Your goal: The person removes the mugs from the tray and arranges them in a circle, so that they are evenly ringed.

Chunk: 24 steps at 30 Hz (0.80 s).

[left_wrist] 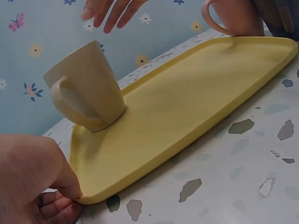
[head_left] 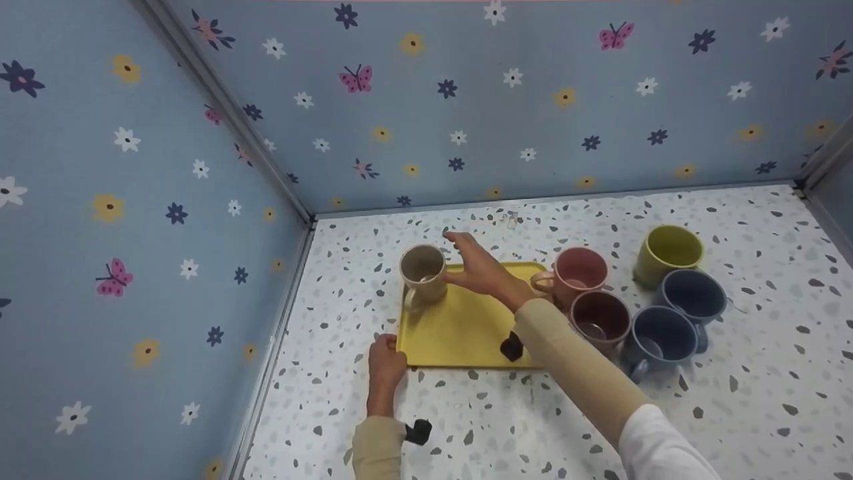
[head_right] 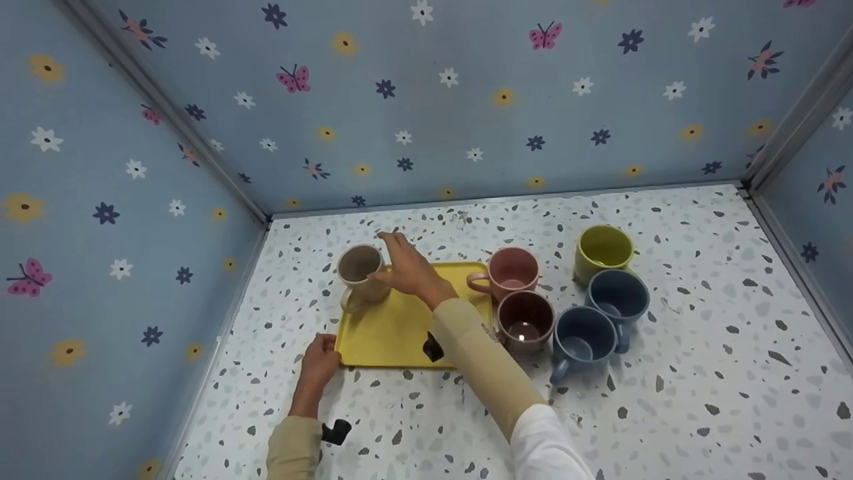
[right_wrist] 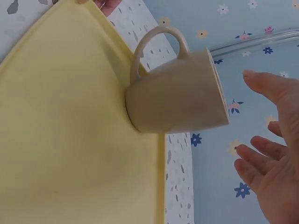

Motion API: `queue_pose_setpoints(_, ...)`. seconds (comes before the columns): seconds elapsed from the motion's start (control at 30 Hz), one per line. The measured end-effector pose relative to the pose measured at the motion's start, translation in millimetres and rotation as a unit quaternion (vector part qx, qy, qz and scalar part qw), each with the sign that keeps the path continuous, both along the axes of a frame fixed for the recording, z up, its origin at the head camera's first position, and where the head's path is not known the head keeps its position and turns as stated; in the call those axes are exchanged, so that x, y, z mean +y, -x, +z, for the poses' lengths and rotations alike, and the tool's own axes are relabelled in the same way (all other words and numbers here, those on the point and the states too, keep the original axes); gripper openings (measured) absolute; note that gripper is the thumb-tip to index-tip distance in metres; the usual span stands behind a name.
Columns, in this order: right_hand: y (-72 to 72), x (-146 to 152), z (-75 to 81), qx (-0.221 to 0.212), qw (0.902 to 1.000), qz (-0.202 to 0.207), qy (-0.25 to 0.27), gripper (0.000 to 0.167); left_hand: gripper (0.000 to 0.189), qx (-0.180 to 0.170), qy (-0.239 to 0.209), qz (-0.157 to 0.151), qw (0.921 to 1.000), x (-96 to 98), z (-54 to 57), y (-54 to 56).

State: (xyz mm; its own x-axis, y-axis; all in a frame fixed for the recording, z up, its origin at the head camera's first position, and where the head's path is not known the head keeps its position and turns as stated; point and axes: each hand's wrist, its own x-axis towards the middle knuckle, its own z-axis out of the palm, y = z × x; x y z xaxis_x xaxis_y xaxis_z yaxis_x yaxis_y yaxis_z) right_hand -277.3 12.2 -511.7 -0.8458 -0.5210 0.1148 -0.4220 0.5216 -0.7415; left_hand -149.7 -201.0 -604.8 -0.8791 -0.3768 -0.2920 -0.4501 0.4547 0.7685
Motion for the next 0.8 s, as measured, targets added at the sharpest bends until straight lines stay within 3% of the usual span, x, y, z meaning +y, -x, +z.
queue_pose_setpoints(0.43, 1.5, -28.9, -19.4, 0.010, 0.9997, 0.005, -0.020, 0.089, 0.036, 0.037, 0.016, -0.007, 0.9992, 2.4, 0.8, 0.0)
queue_pose_setpoints(0.8, 3.3, -39.0, -21.3, -0.037, 0.9992, -0.010, -0.011, 0.095, 0.033, 0.038, 0.022, 0.001, 0.9990, 1.2, 1.4, -0.8)
